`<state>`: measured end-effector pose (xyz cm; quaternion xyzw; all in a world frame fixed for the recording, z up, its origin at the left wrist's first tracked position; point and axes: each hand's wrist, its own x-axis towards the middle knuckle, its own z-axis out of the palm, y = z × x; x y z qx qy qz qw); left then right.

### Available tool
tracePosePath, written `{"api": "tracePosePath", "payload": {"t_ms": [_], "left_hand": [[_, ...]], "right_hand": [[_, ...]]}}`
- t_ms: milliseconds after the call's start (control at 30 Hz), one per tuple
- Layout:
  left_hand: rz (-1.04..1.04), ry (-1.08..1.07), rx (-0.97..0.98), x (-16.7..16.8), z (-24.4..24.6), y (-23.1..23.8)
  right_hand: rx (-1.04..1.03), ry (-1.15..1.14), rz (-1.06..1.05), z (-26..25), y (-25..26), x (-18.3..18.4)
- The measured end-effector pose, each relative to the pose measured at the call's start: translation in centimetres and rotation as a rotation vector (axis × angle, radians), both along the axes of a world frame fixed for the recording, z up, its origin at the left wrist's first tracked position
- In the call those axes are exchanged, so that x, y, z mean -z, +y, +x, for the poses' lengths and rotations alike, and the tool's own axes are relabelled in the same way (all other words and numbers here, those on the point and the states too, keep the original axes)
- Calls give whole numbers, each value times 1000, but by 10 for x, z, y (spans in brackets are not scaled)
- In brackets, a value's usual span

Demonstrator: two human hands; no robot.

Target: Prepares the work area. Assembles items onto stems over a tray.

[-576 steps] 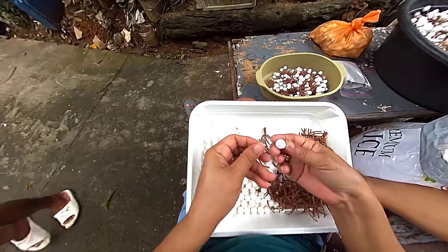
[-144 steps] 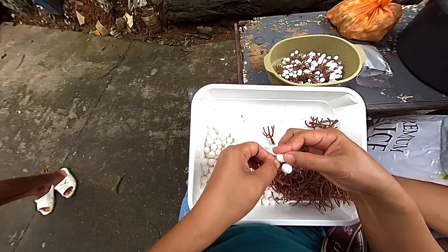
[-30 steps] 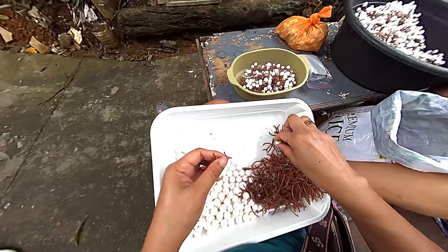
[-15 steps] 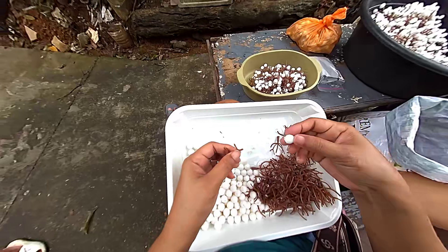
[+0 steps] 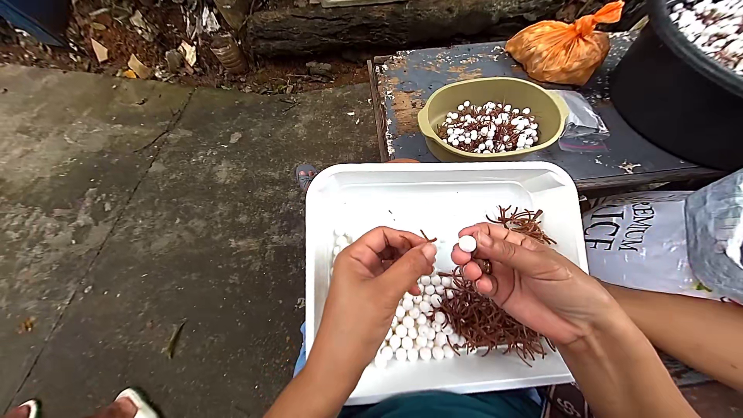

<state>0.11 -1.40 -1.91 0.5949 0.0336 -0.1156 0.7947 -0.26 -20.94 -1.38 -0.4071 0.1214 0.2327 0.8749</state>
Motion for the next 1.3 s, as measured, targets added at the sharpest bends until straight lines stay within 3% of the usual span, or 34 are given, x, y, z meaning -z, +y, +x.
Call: {"api": "tracePosePath", "payload": {"t_ms": [200, 567, 633, 767, 833, 1067, 1300], "left_hand": [[-90, 166, -26, 1, 2, -1], [-77, 159, -35, -1, 0, -2], [-83, 163, -21, -2, -1, -3], [-121, 220, 33, -3, -2, -4], [-176, 270, 60, -4, -2, -4], [-278, 355, 50, -4, 0, -4], [-234, 319, 23, -6, -2, -5]], "right_hand": [[27, 44, 20, 0, 7, 1], [24, 177, 159, -3, 8, 7], [58, 33, -29, -7, 15, 9], [251, -597, -645, -15, 29, 19], [308, -819, -831, -14, 30, 22], [267, -965, -1007, -16, 26, 19], [275, -1048, -1133, -18, 23, 15]]}}
